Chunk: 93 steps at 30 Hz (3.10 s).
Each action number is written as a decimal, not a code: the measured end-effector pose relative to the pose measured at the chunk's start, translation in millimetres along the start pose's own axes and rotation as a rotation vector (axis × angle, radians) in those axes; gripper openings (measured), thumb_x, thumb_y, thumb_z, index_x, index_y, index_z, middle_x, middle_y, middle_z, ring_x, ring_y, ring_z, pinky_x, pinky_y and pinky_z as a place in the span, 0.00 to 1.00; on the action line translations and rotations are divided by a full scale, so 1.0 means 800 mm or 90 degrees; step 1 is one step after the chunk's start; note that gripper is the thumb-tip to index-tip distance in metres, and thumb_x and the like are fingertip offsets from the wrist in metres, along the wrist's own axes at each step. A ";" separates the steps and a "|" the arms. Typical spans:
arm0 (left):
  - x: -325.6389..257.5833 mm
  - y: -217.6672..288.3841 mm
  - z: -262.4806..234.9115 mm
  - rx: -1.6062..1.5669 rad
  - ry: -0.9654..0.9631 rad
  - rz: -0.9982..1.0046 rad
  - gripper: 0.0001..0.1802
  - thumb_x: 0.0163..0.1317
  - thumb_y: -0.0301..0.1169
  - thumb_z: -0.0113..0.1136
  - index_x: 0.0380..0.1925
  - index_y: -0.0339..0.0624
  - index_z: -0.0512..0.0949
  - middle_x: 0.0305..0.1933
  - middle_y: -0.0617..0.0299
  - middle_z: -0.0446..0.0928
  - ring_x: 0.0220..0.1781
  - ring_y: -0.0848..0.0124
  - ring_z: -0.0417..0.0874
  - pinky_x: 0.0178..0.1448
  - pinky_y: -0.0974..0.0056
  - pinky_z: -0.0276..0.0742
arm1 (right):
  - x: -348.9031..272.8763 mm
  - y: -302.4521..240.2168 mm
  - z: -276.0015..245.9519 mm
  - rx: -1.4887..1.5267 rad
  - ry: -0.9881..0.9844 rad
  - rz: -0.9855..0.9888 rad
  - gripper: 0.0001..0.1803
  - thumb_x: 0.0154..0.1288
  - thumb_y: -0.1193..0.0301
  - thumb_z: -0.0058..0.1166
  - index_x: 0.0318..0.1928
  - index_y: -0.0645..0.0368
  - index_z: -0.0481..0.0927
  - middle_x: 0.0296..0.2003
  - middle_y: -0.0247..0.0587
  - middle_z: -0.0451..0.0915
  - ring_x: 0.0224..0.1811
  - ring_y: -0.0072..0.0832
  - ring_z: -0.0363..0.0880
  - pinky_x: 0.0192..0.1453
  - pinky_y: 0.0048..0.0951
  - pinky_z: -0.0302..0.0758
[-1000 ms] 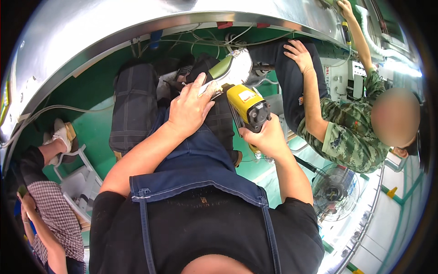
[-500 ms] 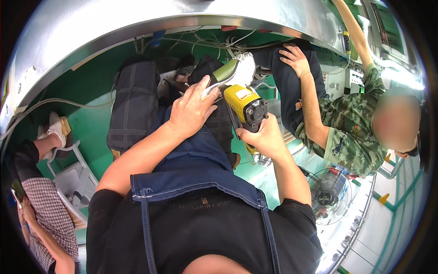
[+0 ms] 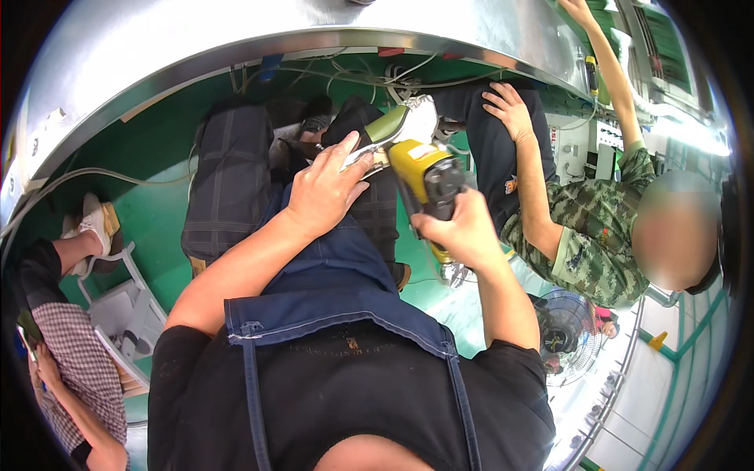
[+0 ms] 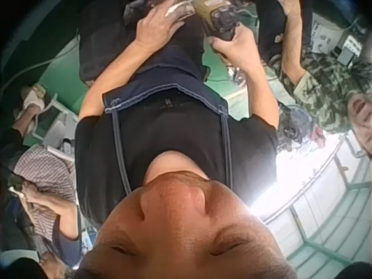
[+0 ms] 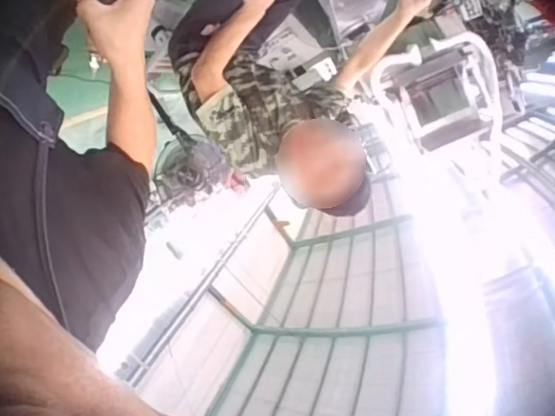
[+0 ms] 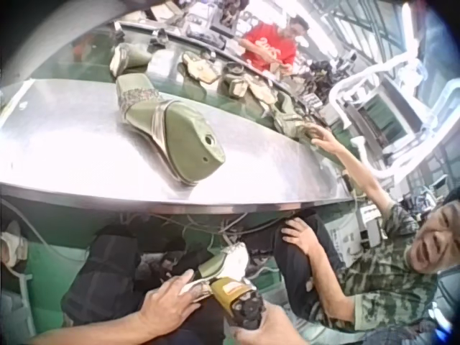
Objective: The person assembles green slipper uppers by attaching metal heel straps. They repeatedly pick up a slipper, position the strap, and use a pneumatic staple gun to fasten it. After each attachment, the finished slipper is placed on a moving conveyor belt. The process is repeated for multiple units throughout the clip.
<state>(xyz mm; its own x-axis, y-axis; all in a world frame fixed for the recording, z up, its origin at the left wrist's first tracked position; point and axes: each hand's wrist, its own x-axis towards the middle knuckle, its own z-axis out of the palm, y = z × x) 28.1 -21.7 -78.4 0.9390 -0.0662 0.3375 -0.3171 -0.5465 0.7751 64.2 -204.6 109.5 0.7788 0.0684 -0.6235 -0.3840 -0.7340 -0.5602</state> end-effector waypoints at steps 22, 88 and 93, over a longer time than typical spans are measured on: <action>0.021 0.005 0.017 -0.933 -0.156 -0.727 0.25 0.63 0.29 0.75 0.56 0.37 0.74 0.46 0.58 0.80 0.50 0.67 0.84 0.57 0.58 0.83 | 0.297 -0.209 -0.084 -0.667 0.428 -0.476 0.15 0.67 0.64 0.63 0.46 0.62 0.78 0.45 0.53 0.80 0.51 0.52 0.80 0.55 0.48 0.78; 0.002 0.042 -0.106 -0.610 -0.171 -0.317 0.63 0.49 0.21 0.79 0.80 0.52 0.48 0.68 0.57 0.65 0.62 0.67 0.76 0.59 0.60 0.82 | 0.053 -0.015 0.071 -0.068 -0.066 -0.753 0.51 0.52 0.71 0.77 0.77 0.56 0.67 0.76 0.59 0.65 0.80 0.52 0.62 0.81 0.45 0.64; -0.025 0.036 -0.098 -0.715 -0.232 -0.421 0.71 0.43 0.37 0.88 0.83 0.52 0.47 0.72 0.57 0.65 0.66 0.67 0.76 0.65 0.60 0.78 | 0.064 0.003 0.085 0.095 -0.227 -0.483 0.71 0.40 0.62 0.86 0.83 0.55 0.53 0.80 0.50 0.58 0.82 0.43 0.59 0.83 0.42 0.61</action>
<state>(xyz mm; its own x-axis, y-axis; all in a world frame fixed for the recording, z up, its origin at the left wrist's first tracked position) -10.1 29.4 -21.1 0.8827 -0.3705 -0.2892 0.4322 0.3983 0.8090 69.0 -156.6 39.2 0.6588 0.7328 -0.1706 0.0975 -0.3080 -0.9464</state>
